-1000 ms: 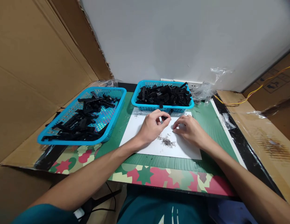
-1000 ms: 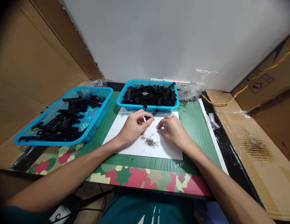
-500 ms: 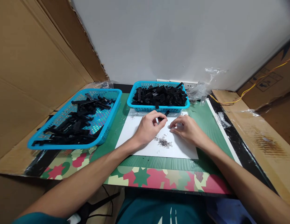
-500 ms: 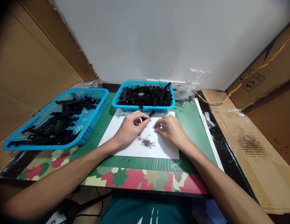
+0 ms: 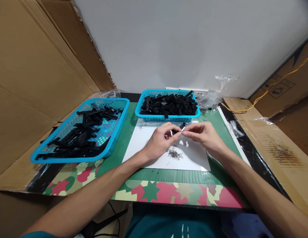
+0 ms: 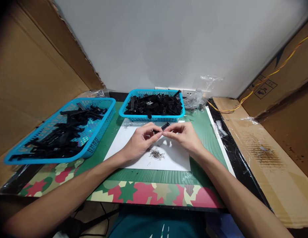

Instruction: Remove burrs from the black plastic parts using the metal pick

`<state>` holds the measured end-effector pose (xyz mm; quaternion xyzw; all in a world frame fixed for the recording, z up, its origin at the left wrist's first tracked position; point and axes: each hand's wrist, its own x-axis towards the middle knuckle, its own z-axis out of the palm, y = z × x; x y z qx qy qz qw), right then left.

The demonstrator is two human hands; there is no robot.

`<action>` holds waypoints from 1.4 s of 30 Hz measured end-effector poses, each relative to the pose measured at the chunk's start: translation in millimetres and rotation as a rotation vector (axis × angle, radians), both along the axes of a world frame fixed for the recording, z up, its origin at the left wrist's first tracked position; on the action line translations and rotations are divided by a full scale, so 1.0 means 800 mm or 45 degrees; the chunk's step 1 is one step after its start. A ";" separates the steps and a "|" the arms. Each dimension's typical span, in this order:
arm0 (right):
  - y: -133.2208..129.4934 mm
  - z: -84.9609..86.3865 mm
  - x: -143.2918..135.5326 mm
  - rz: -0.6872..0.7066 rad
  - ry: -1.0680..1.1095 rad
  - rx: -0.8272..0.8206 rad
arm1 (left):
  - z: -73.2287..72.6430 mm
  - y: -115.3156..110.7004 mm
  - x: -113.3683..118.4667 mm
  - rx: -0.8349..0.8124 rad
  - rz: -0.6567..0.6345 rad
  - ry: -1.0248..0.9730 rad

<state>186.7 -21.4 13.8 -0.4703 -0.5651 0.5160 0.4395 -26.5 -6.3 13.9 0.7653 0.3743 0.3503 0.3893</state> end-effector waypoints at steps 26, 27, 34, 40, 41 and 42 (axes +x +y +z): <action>-0.004 0.009 0.018 -0.114 -0.337 0.031 | 0.000 -0.006 -0.003 0.011 -0.016 0.134; -0.006 0.009 0.024 -0.151 -0.389 0.020 | 0.000 -0.006 -0.003 0.013 -0.032 0.167; -0.021 0.001 0.034 -0.189 -0.573 -0.035 | -0.002 -0.010 0.001 0.086 -0.151 0.327; -0.023 -0.004 0.022 -0.163 -0.753 0.018 | -0.004 -0.014 0.005 0.097 -0.166 0.364; -0.023 -0.005 0.021 -0.172 -0.772 0.026 | -0.004 -0.014 0.005 0.097 -0.165 0.369; -0.024 -0.006 0.021 -0.178 -0.784 0.032 | -0.004 -0.014 0.004 0.096 -0.161 0.372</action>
